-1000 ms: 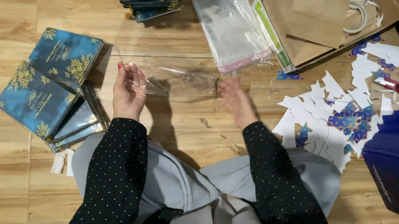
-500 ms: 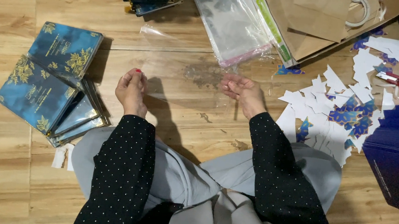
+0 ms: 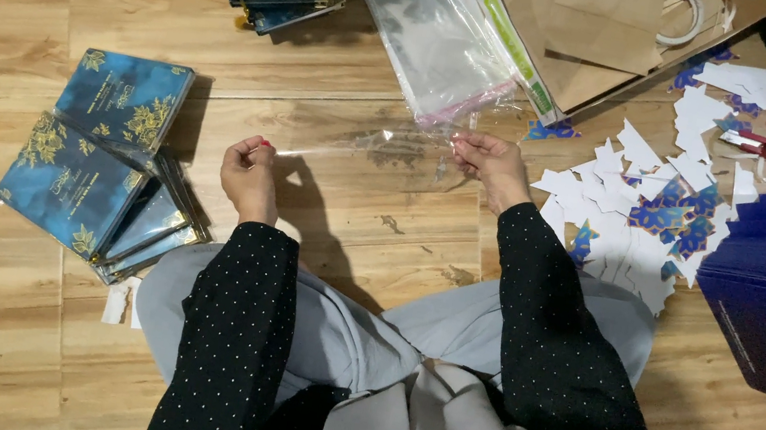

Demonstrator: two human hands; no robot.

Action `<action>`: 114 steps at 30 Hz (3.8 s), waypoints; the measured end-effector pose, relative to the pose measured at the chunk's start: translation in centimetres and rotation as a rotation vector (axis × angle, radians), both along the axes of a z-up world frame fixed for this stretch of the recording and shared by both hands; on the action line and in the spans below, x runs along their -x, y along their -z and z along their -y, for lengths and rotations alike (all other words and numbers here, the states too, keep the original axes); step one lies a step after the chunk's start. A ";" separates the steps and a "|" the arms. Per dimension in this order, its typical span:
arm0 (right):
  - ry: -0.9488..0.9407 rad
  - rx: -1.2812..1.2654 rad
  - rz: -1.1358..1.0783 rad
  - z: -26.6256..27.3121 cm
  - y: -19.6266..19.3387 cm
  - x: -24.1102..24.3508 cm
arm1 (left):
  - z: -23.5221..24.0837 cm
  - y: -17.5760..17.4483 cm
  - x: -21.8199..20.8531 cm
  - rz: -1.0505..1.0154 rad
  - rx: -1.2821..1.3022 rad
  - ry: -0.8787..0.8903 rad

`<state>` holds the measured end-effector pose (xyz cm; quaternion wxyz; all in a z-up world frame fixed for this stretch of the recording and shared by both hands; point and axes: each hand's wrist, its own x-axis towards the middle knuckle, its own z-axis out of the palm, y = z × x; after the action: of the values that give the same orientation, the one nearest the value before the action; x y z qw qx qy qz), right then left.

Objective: Manually inserting blue decorative books into clear plastic protective sleeves while sitting on the floor.

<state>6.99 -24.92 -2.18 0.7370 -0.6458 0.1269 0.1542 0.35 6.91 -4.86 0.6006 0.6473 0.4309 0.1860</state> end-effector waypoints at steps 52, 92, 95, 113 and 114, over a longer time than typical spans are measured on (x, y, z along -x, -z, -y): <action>-0.221 0.625 0.015 -4.6 3.4 2.7 | -3.9 -18.5 -14.1 0.302 -0.728 0.038; 0.186 -0.352 0.135 -16.8 -16.2 -14.9 | 0.1 -23.1 -14.4 -0.025 -0.045 0.390; 0.111 -0.326 0.239 -14.6 -16.2 -11.0 | 1.1 -23.4 -12.8 0.008 0.347 0.420; -0.192 -0.249 -0.214 1.0 -5.2 6.4 | 13.0 -6.6 5.0 0.379 -1.175 1.098; -0.142 -0.213 -0.217 1.7 -4.2 7.0 | 13.3 -6.8 5.5 0.301 -1.136 1.265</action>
<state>-0.02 -26.60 2.03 0.7707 -0.5507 0.1427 0.2872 -5.15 -6.34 1.94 0.2274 0.9362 -0.2532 0.0876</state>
